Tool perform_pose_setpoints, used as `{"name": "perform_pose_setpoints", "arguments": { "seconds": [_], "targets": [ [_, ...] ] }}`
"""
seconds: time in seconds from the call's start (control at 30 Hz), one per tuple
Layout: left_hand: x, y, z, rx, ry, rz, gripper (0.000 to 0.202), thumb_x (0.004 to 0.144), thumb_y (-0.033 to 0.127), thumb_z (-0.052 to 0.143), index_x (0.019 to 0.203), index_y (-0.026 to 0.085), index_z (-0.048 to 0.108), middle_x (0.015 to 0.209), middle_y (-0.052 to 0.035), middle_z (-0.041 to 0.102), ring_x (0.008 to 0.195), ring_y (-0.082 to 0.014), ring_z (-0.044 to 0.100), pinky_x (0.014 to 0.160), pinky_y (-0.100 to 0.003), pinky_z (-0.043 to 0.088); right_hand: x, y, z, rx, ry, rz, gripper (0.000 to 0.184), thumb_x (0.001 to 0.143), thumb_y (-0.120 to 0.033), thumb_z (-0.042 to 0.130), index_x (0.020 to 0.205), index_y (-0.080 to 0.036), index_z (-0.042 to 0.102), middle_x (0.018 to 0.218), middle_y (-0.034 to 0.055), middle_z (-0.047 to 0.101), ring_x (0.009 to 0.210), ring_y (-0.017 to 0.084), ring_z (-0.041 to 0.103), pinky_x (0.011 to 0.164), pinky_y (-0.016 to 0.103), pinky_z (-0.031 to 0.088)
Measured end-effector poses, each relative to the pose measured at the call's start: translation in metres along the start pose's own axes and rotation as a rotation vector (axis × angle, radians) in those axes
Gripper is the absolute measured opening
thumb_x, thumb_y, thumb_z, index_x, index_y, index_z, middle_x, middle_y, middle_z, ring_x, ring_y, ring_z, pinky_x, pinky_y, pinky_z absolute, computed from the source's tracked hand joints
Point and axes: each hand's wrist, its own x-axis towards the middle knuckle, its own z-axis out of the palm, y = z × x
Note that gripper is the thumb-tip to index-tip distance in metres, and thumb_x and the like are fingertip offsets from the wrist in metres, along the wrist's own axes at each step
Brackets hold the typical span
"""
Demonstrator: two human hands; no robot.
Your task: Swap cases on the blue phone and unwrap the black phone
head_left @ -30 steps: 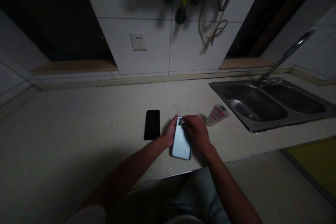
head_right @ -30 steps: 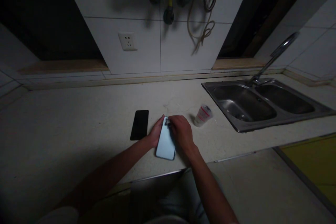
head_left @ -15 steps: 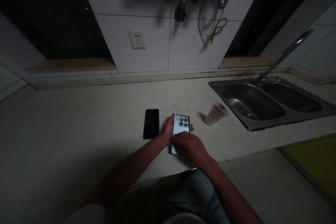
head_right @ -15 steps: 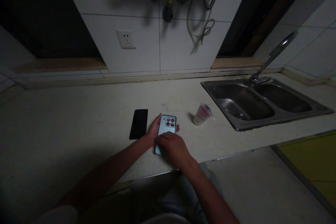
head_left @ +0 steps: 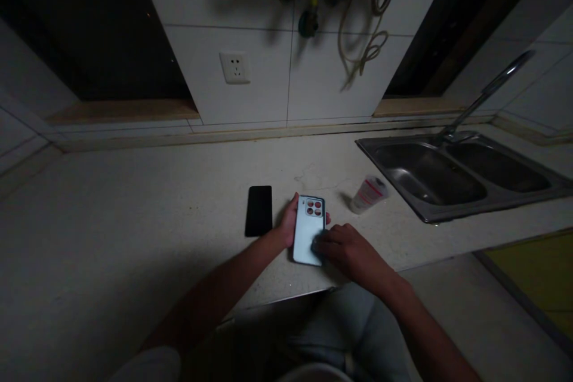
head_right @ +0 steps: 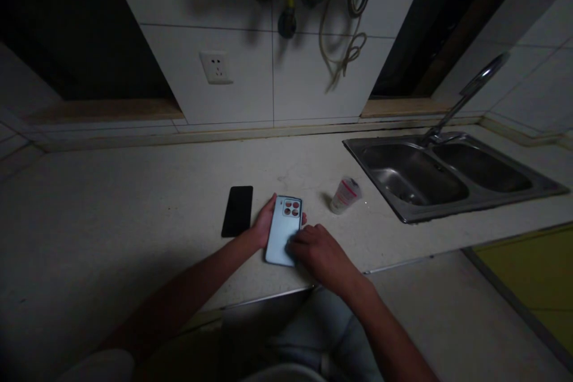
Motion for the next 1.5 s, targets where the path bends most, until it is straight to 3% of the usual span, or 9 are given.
{"name": "perform_pose_setpoints", "arguments": {
  "seconds": [0.13, 0.27, 0.53, 0.7, 0.9, 1.07, 1.27, 1.43, 1.5],
  "targets": [
    [0.002, -0.001, 0.002, 0.025, 0.051, 0.006, 0.068, 0.097, 0.064, 0.031, 0.099, 0.008, 0.071, 0.08, -0.0159, 0.074, 0.073, -0.0267, 0.07, 0.08, -0.038, 0.05, 0.017, 0.028, 0.004, -0.063, 0.06, 0.054, 0.019, 0.09, -0.011, 0.065, 0.101, -0.021, 0.076, 0.094, 0.0082, 0.073, 0.085, 0.02, 0.063, 0.072, 0.031, 0.041],
    [0.002, -0.003, 0.006, 0.023, 0.12, 0.011, 0.06, 0.096, 0.062, 0.037, 0.086, 0.013, 0.07, 0.069, -0.0116, 0.071, 0.065, -0.0248, 0.069, 0.076, -0.037, 0.051, 0.044, 0.043, 0.013, -0.051, 0.188, 0.254, 0.022, 0.092, -0.013, 0.06, 0.107, -0.02, 0.075, 0.101, 0.0103, 0.072, 0.088, 0.022, 0.064, 0.071, 0.029, 0.045],
    [0.0, -0.004, 0.006, -0.043, 0.297, 0.048, 0.056, 0.093, 0.061, 0.045, 0.107, 0.013, 0.07, 0.08, -0.0113, 0.074, 0.082, -0.0291, 0.071, 0.08, -0.039, 0.053, 0.088, 0.013, 0.03, 0.01, 0.176, 0.282, 0.025, 0.094, -0.012, 0.051, 0.105, -0.019, 0.073, 0.1, 0.0102, 0.07, 0.087, 0.02, 0.062, 0.074, 0.029, 0.048],
    [-0.001, 0.0, 0.006, -0.082, 0.177, 0.077, 0.058, 0.096, 0.058, 0.038, 0.108, 0.009, 0.069, 0.086, -0.0134, 0.074, 0.085, -0.0283, 0.071, 0.086, -0.041, 0.052, 0.069, -0.012, 0.032, 0.096, 0.156, 0.254, 0.021, 0.09, -0.01, 0.059, 0.098, -0.021, 0.075, 0.096, 0.0076, 0.072, 0.089, 0.021, 0.062, 0.076, 0.03, 0.046],
    [-0.005, 0.003, 0.004, -0.114, 0.054, 0.068, 0.067, 0.094, 0.067, 0.033, 0.102, 0.01, 0.067, 0.093, -0.0199, 0.073, 0.084, -0.0313, 0.071, 0.08, -0.049, 0.053, 0.026, -0.046, 0.032, 0.182, 0.049, 0.046, 0.016, 0.085, -0.005, 0.065, 0.087, -0.019, 0.073, 0.086, 0.0051, 0.071, 0.085, 0.021, 0.06, 0.077, 0.032, 0.044],
    [-0.009, 0.005, 0.004, -0.106, -0.014, 0.022, 0.068, 0.092, 0.069, 0.035, 0.102, 0.01, 0.067, 0.098, -0.0211, 0.073, 0.083, -0.0309, 0.072, 0.076, -0.046, 0.054, -0.005, -0.038, 0.02, 0.153, 0.047, 0.029, 0.018, 0.087, -0.006, 0.061, 0.086, -0.02, 0.072, 0.086, 0.0057, 0.07, 0.083, 0.021, 0.06, 0.075, 0.034, 0.044],
    [-0.007, 0.005, 0.003, -0.022, -0.037, 0.013, 0.068, 0.092, 0.069, 0.039, 0.1, 0.008, 0.068, 0.088, -0.019, 0.074, 0.075, -0.0286, 0.073, 0.07, -0.04, 0.055, -0.016, 0.012, 0.011, 0.16, 0.349, 0.193, 0.02, 0.093, -0.015, 0.053, 0.101, -0.021, 0.071, 0.092, 0.0095, 0.071, 0.085, 0.023, 0.063, 0.075, 0.036, 0.051],
    [-0.008, 0.003, 0.004, 0.079, -0.075, -0.042, 0.072, 0.091, 0.073, 0.036, 0.104, 0.009, 0.068, 0.085, -0.0179, 0.074, 0.07, -0.0285, 0.072, 0.067, -0.042, 0.056, 0.018, 0.04, 0.016, 0.261, 0.683, 0.419, 0.017, 0.095, -0.029, 0.054, 0.099, -0.021, 0.068, 0.098, 0.0098, 0.072, 0.091, 0.025, 0.067, 0.08, 0.038, 0.055],
    [-0.009, 0.001, 0.006, 0.093, -0.055, -0.06, 0.072, 0.09, 0.074, 0.037, 0.103, 0.011, 0.068, 0.082, -0.0162, 0.074, 0.068, -0.0275, 0.071, 0.065, -0.041, 0.056, 0.039, 0.042, 0.018, 0.304, 0.727, 0.461, 0.02, 0.095, -0.031, 0.053, 0.101, -0.018, 0.067, 0.102, 0.012, 0.072, 0.093, 0.025, 0.068, 0.084, 0.039, 0.054]
  ]
}}
